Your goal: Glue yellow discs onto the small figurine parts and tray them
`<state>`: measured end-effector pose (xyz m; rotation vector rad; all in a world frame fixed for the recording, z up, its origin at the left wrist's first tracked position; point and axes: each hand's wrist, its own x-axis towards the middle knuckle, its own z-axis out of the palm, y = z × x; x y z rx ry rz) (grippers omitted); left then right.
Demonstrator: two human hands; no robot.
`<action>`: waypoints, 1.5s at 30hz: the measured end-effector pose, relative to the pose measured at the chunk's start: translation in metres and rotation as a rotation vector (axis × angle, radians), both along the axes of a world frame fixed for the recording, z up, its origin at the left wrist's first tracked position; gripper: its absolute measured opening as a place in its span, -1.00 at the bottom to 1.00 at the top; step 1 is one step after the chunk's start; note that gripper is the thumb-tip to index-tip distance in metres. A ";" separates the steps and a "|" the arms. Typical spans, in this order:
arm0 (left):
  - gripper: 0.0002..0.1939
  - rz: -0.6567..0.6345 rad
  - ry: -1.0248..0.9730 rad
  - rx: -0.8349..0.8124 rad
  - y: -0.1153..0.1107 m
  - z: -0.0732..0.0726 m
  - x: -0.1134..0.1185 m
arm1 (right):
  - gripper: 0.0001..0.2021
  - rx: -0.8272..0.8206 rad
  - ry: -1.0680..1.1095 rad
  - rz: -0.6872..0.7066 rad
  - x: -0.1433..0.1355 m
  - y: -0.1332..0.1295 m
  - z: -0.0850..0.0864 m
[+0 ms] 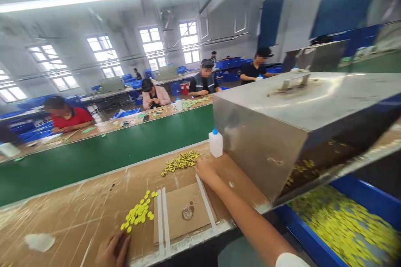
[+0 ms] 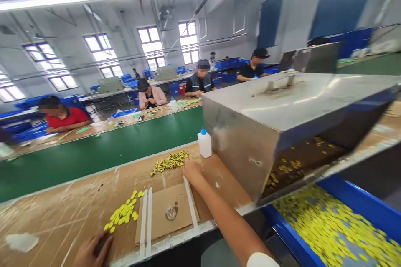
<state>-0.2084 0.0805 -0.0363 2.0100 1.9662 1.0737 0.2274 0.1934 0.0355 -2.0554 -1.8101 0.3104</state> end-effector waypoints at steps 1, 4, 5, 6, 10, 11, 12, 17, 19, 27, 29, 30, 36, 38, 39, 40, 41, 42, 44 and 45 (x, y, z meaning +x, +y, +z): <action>-0.67 -0.011 0.009 0.050 -0.002 -0.008 -0.001 | -0.73 -0.010 -0.024 -0.006 -0.004 0.006 -0.001; -0.62 -0.001 0.073 0.120 -0.003 -0.019 0.005 | -0.71 -0.037 -0.075 0.003 -0.013 0.021 -0.009; -0.62 0.009 0.090 0.122 -0.003 -0.019 0.008 | -0.71 -0.042 -0.086 0.015 -0.015 0.025 -0.012; -0.63 0.017 0.099 0.120 -0.002 -0.016 0.012 | -0.72 -0.044 -0.094 0.029 -0.015 0.028 -0.016; -0.67 0.032 0.034 0.084 0.000 0.001 0.027 | -0.79 0.002 -0.095 0.094 -0.009 0.038 -0.032; -0.68 0.034 0.005 0.072 0.001 0.005 0.030 | -0.80 0.020 -0.089 0.111 -0.006 0.040 -0.036; -0.69 0.036 -0.021 0.060 0.003 0.008 0.032 | -0.81 0.039 -0.083 0.127 -0.002 0.041 -0.040; -0.71 0.102 -0.160 0.007 0.012 0.012 0.034 | -0.83 0.120 -0.036 0.205 0.017 0.042 -0.059; -0.71 0.164 -0.256 0.000 0.015 0.012 0.033 | -0.81 0.150 -0.012 0.225 0.023 0.042 -0.066; -0.66 0.250 -0.910 0.046 0.020 0.023 0.044 | -0.77 0.215 0.080 0.209 0.033 0.055 -0.089; -0.70 0.225 -1.074 0.044 0.017 0.031 0.052 | -0.78 0.221 0.108 0.202 0.033 0.057 -0.092; -0.73 0.218 -1.143 0.041 0.015 0.035 0.056 | -0.80 0.224 0.123 0.201 0.033 0.057 -0.092; -0.81 0.191 -1.390 -0.006 0.004 0.058 0.074 | -0.86 0.237 0.262 0.189 0.035 0.053 -0.085; -0.80 0.168 -1.420 -0.033 -0.005 0.065 0.084 | -0.84 0.245 0.328 0.185 0.035 0.049 -0.081; -0.79 0.154 -1.414 -0.055 -0.012 0.067 0.090 | -0.82 0.250 0.369 0.177 0.036 0.048 -0.079; -0.77 0.132 -1.391 -0.099 -0.022 0.068 0.098 | -0.80 0.254 0.413 0.158 0.036 0.048 -0.078; -0.78 0.103 -1.304 -0.174 -0.035 0.069 0.107 | -0.77 0.256 0.461 0.134 0.036 0.048 -0.077; -0.77 0.068 -1.202 -0.261 -0.051 0.068 0.118 | -0.73 0.264 0.515 0.106 0.036 0.049 -0.076; -0.74 -0.146 -1.108 -0.516 -0.088 0.064 0.144 | -0.61 0.274 0.644 0.055 0.035 0.050 -0.076; -0.72 -0.268 -1.134 -0.640 -0.107 0.060 0.157 | -0.53 0.273 0.718 0.041 0.033 0.050 -0.075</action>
